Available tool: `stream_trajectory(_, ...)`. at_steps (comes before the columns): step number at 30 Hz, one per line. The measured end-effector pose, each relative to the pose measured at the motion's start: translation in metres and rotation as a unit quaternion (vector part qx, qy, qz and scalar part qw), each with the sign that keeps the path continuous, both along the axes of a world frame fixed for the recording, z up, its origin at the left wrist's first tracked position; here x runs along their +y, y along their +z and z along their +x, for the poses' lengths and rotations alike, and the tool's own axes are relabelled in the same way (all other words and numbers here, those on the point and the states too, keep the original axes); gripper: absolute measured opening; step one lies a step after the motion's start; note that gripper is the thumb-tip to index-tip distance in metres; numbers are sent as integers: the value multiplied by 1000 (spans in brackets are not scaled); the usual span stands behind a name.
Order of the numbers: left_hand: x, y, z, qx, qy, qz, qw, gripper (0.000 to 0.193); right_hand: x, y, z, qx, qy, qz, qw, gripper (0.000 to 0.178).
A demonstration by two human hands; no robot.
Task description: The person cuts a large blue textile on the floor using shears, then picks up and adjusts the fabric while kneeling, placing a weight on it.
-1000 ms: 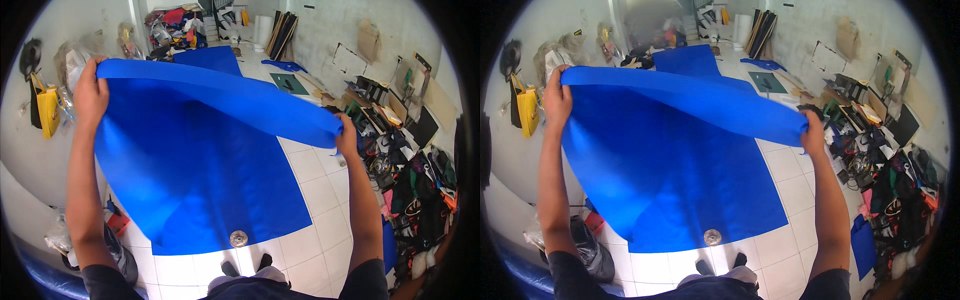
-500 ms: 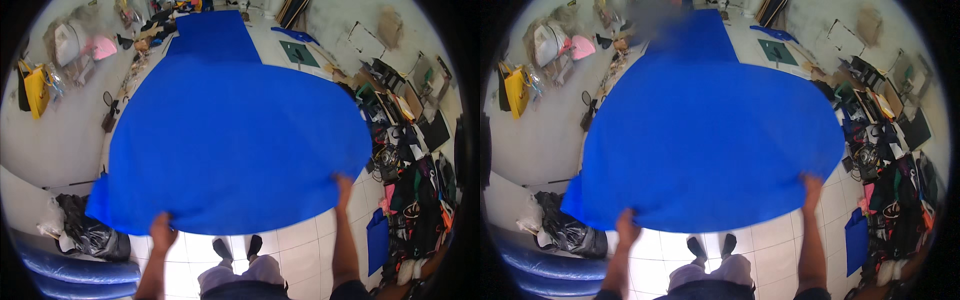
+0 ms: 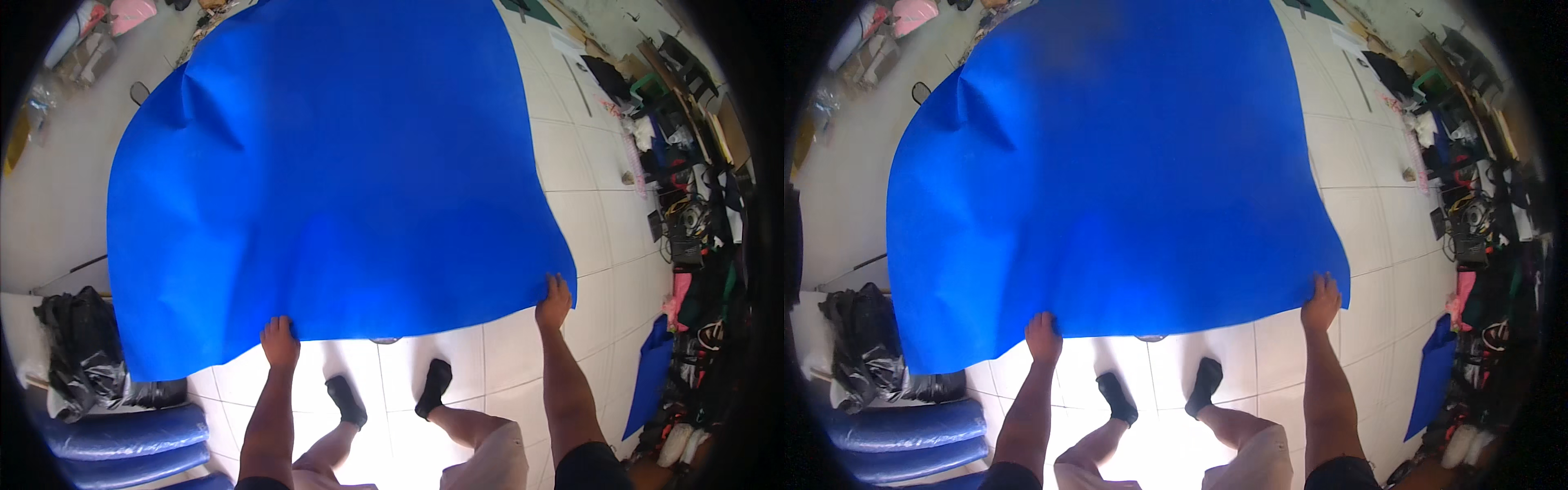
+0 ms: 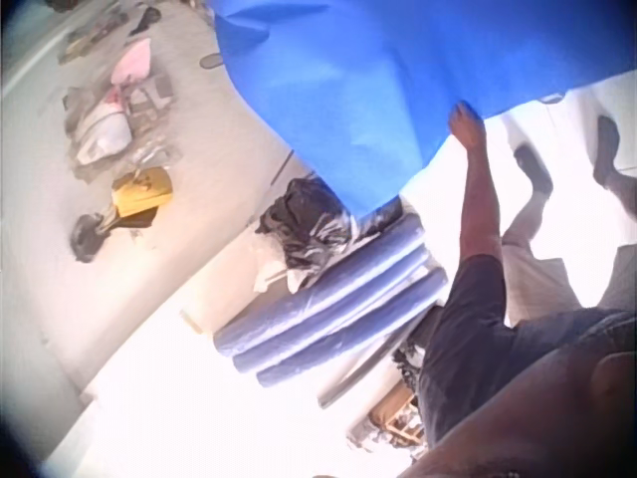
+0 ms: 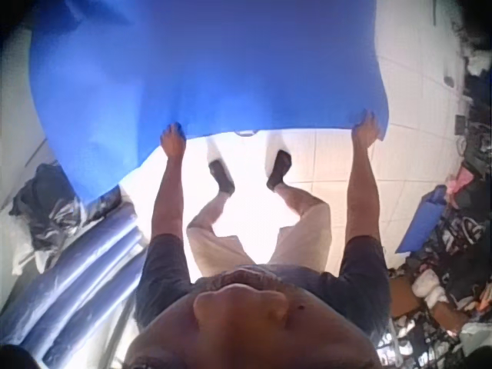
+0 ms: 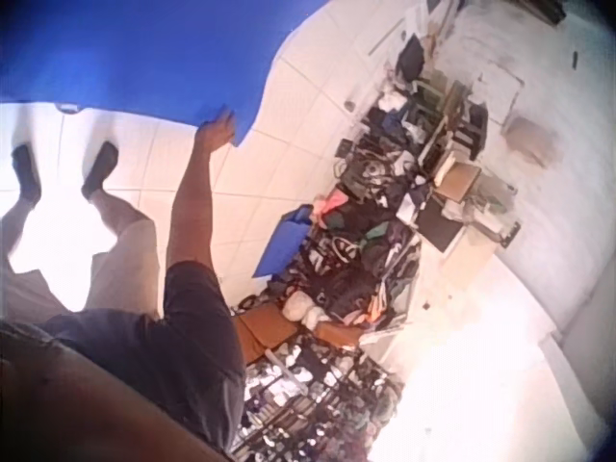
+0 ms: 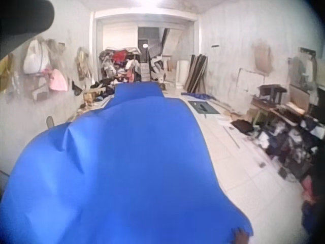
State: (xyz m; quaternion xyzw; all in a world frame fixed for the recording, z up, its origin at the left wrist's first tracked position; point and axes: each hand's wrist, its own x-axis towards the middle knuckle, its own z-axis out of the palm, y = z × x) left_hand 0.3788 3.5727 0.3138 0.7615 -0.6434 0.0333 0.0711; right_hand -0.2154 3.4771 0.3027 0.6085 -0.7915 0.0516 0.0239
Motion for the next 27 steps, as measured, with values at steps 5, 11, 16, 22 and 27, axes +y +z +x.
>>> stream_trajectory(5, -2, -122, 27, -24, -43, -3, 999, 14, -7, -116, -1, -28, -10, 0, 1000, 54)
stream_trajectory(11, 30, -207, 57, 47, -2, 81, 996, 27, 29, -206, -17, -79, -7, -26, 997, 41)
stream_trajectory(16, 94, -269, 163, -1, 90, -42, 995, 41, 68, -250, -4, -77, -48, -33, 995, 45)
stream_trajectory(22, 91, -313, 193, 768, 496, -68, 400, 70, 86, -277, 13, -513, -308, -107, 794, 76)
stream_trajectory(27, 34, -247, 134, 823, 330, -262, 381, 41, 63, -192, 48, -806, -253, -60, 532, 95)
